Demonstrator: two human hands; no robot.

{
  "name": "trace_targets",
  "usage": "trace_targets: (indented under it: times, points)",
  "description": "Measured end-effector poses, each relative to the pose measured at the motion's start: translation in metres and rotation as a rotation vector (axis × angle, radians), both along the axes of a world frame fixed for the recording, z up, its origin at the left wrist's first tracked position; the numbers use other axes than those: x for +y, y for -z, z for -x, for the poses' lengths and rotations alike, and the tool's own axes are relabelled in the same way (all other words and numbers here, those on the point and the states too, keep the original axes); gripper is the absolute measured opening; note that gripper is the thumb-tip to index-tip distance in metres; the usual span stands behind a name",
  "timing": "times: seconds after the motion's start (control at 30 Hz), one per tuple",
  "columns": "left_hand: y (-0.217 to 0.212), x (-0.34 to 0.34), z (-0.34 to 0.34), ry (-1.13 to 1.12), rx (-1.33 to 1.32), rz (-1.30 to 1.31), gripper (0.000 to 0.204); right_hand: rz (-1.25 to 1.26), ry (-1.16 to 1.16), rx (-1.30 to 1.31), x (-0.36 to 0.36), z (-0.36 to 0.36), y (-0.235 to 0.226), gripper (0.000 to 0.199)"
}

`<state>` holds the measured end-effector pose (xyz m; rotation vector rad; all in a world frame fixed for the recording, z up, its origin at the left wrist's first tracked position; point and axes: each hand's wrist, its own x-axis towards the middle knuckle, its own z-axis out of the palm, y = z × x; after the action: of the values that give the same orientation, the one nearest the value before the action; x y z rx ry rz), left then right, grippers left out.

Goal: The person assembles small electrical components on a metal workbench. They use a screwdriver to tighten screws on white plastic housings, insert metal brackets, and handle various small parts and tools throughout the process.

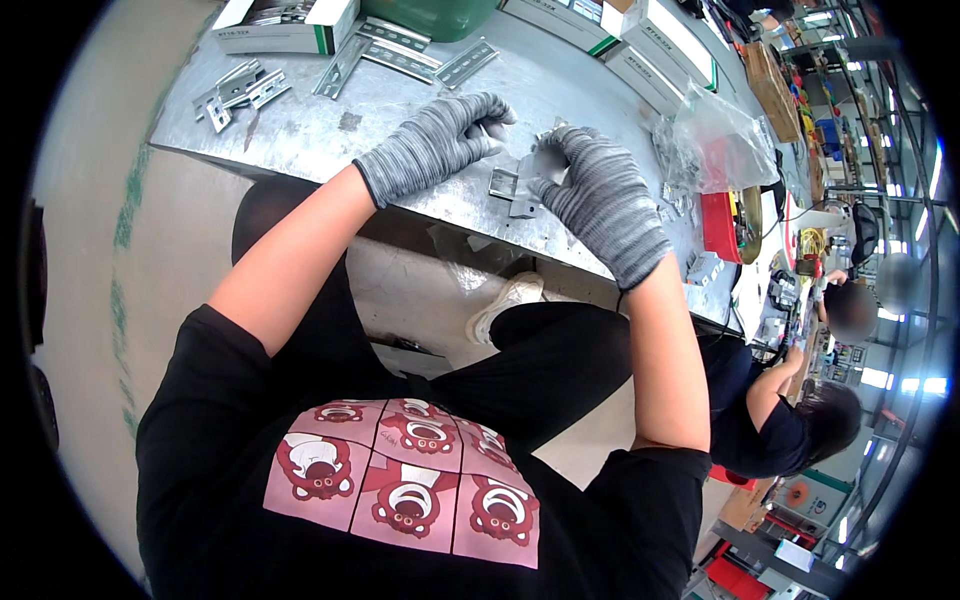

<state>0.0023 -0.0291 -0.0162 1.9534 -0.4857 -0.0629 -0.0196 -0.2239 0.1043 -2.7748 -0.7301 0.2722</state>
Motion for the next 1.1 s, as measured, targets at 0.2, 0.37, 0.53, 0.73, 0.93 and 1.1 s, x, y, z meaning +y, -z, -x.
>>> trace_targets:
  times: [0.2,0.37,0.53,0.73,0.93,1.1]
  points:
    - [0.002,-0.013,0.013,0.015,-0.197,-0.570,0.054,0.515,-0.207,-0.060,0.044,-0.015,0.016,0.026]
    - [0.010,-0.021,0.015,-0.043,-0.193,-0.556,0.049,0.770,-0.155,-0.013,0.059,-0.033,0.035,0.044]
    - [0.014,-0.022,0.018,-0.058,-0.229,-0.537,0.043,0.713,-0.249,0.048,0.049,-0.041,0.039,0.039]
    - [0.014,-0.024,0.019,-0.055,-0.252,-0.532,0.039,0.523,-0.303,0.045,0.029,-0.044,0.042,0.029]
    - [0.019,-0.025,0.019,-0.049,-0.297,-0.506,0.039,0.539,-0.340,0.019,0.025,-0.055,0.055,0.026]
    - [0.019,-0.024,0.021,-0.052,-0.313,-0.513,0.039,0.619,-0.319,-0.014,0.036,-0.045,0.050,0.028]
